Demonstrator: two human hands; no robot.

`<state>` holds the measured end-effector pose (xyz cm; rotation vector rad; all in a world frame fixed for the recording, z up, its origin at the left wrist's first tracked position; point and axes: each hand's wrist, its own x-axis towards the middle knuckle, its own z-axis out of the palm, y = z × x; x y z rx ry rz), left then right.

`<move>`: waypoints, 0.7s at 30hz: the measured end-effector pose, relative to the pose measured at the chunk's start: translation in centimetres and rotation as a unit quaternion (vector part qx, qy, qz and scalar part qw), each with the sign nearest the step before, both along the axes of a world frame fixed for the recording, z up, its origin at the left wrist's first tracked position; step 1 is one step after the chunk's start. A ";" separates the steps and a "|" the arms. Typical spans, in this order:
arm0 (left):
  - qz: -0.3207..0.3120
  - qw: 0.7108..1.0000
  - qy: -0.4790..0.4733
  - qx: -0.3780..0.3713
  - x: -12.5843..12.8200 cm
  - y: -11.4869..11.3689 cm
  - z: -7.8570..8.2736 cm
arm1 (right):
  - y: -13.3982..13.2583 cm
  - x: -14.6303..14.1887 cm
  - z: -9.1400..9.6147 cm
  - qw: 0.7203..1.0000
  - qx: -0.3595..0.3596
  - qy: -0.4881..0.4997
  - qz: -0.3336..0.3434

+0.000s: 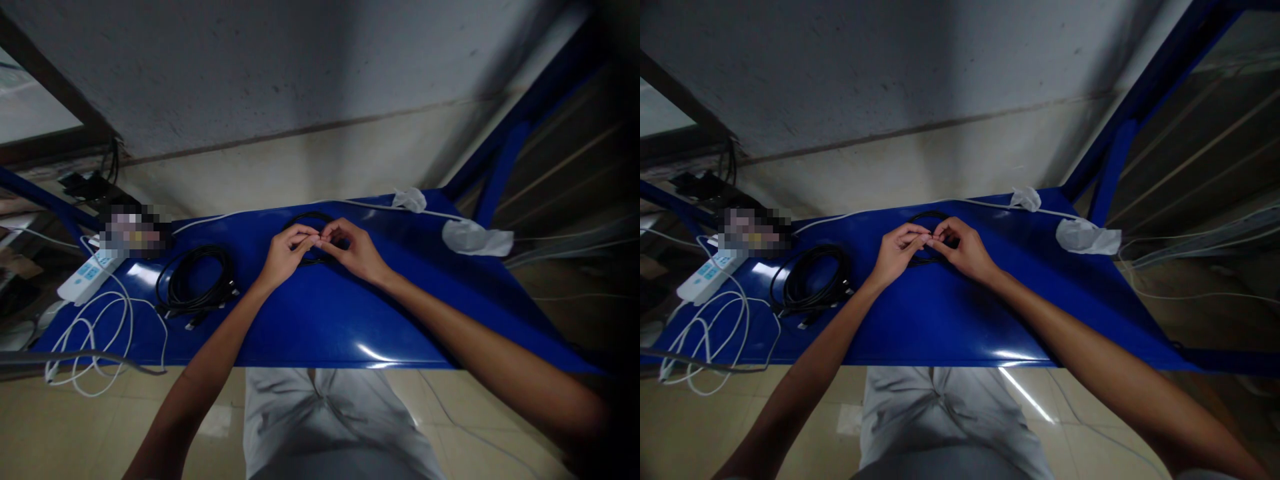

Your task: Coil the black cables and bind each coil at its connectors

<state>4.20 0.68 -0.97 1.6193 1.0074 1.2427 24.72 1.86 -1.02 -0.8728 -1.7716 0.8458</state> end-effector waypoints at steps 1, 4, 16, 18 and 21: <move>-0.003 1.000 -0.001 0.001 0.0 0.0 0.0 | 0.0 0.0 0.1 1.000 0.001 0.001 0.000; -0.009 1.000 -0.008 0.001 -0.1 0.1 -0.1 | 0.0 0.1 0.5 1.000 0.013 0.003 0.002; -0.004 1.000 0.010 0.008 -0.4 0.2 0.0 | -0.1 0.0 0.6 0.999 0.041 -0.012 0.001; -0.014 1.000 -0.003 0.000 -0.2 0.1 0.0 | -0.2 0.0 0.6 0.999 0.046 -0.009 0.003; -0.015 1.000 0.014 0.005 -0.2 0.0 0.2 | -0.2 0.0 0.7 0.999 0.036 -0.002 0.010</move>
